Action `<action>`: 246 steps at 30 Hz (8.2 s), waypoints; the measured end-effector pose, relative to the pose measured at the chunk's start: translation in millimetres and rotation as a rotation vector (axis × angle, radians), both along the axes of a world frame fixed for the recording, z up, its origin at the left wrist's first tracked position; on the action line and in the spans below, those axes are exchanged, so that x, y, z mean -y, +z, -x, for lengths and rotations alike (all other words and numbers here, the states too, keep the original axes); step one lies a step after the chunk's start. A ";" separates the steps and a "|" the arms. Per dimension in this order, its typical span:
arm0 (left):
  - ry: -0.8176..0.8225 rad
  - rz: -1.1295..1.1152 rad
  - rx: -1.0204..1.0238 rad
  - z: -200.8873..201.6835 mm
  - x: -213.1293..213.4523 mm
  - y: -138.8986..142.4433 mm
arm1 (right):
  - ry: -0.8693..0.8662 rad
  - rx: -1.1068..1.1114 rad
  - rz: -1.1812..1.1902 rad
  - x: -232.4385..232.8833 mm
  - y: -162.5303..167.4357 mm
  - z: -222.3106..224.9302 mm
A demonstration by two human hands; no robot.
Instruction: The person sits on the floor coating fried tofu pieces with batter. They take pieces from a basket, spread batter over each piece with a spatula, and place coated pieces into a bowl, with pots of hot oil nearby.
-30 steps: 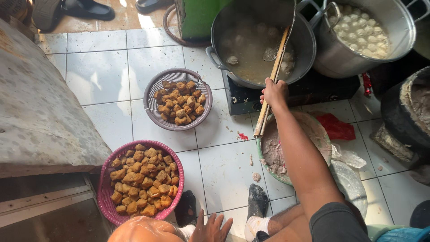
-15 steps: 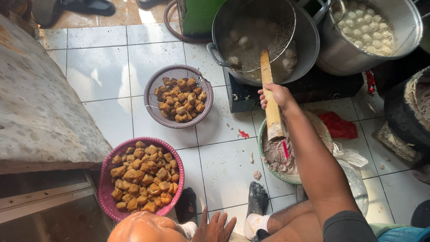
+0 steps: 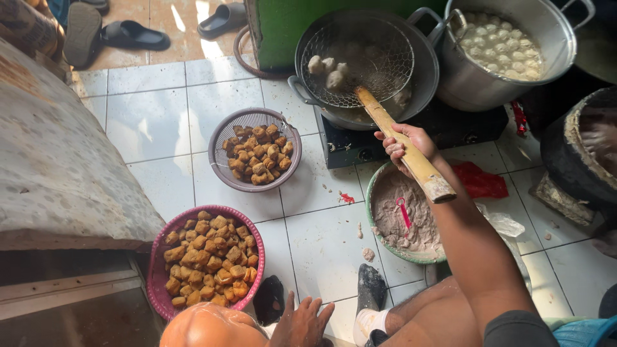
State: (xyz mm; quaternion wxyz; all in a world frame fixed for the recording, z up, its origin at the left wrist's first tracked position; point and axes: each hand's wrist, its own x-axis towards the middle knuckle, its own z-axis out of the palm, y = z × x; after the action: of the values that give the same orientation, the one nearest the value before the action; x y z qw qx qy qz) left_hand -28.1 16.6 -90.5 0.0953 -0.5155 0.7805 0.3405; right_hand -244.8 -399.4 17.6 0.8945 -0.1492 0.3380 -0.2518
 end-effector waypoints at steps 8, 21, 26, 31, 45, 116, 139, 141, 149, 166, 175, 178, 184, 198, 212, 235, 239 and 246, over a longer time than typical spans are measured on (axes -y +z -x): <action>0.040 0.175 -0.049 -14.3 -5.7 36.8 | -0.033 0.263 -0.082 -78.9 52.9 90.6; 0.012 0.396 -0.145 -29.6 -3.3 69.5 | -0.555 0.351 0.114 -457.7 101.4 304.1; -0.056 0.271 -0.106 -29.9 4.2 99.4 | -0.896 0.042 0.118 -613.6 88.4 351.5; -0.126 0.169 -0.021 -18.1 16.2 115.4 | -0.908 -0.762 -0.092 -692.0 36.8 403.5; -0.046 0.123 0.009 -18.9 7.5 97.8 | -1.029 -1.912 0.191 -615.2 -13.0 368.1; 0.088 0.477 -0.309 24.4 -35.5 -28.9 | -0.087 -1.944 1.281 18.5 -16.3 -7.0; 0.171 0.566 -0.268 33.3 -41.2 -36.2 | -0.144 -1.220 0.938 23.4 53.2 -19.4; 0.161 0.556 -0.252 33.6 -43.3 -36.6 | -0.137 -1.342 0.994 14.9 55.6 -14.8; 0.109 0.521 -0.200 34.3 -50.4 -36.2 | -0.129 -1.619 0.927 -13.6 22.6 24.7; -0.004 0.368 -0.200 31.6 -45.8 -28.3 | -0.216 -1.001 0.640 -24.7 13.3 -20.9; -0.006 0.417 -0.185 29.4 -54.3 -32.4 | 0.088 -1.041 0.511 -41.2 19.5 2.8; -0.003 0.374 -0.209 27.0 -50.4 -36.0 | 0.131 -0.906 0.421 -20.1 20.5 14.7; -0.011 0.295 -0.214 27.0 -41.8 -30.5 | 0.196 -0.461 0.240 11.0 20.5 37.6; 0.045 0.343 -0.274 31.3 -32.3 -27.0 | 0.006 -0.219 0.206 17.8 27.7 34.3; 0.065 0.482 -0.267 33.7 -28.2 -20.7 | -0.345 -0.430 0.304 51.7 28.2 -124.4; 0.120 0.667 -0.267 37.7 -38.0 -32.2 | -0.136 -0.337 0.236 30.8 -10.2 -136.0; 0.058 0.520 -0.266 35.7 -37.0 -34.4 | -0.082 -0.153 0.046 26.4 -0.8 -99.0; 0.002 0.143 -0.172 19.2 -16.1 -2.9 | -0.217 0.216 -0.039 -19.1 31.2 -56.7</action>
State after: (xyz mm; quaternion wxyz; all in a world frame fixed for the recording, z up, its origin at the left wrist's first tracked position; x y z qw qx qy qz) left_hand -47.3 32.7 -93.4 -0.0095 -0.4906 0.8076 0.3270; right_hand -188.2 -380.3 48.8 0.8960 -0.0663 0.2587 -0.3548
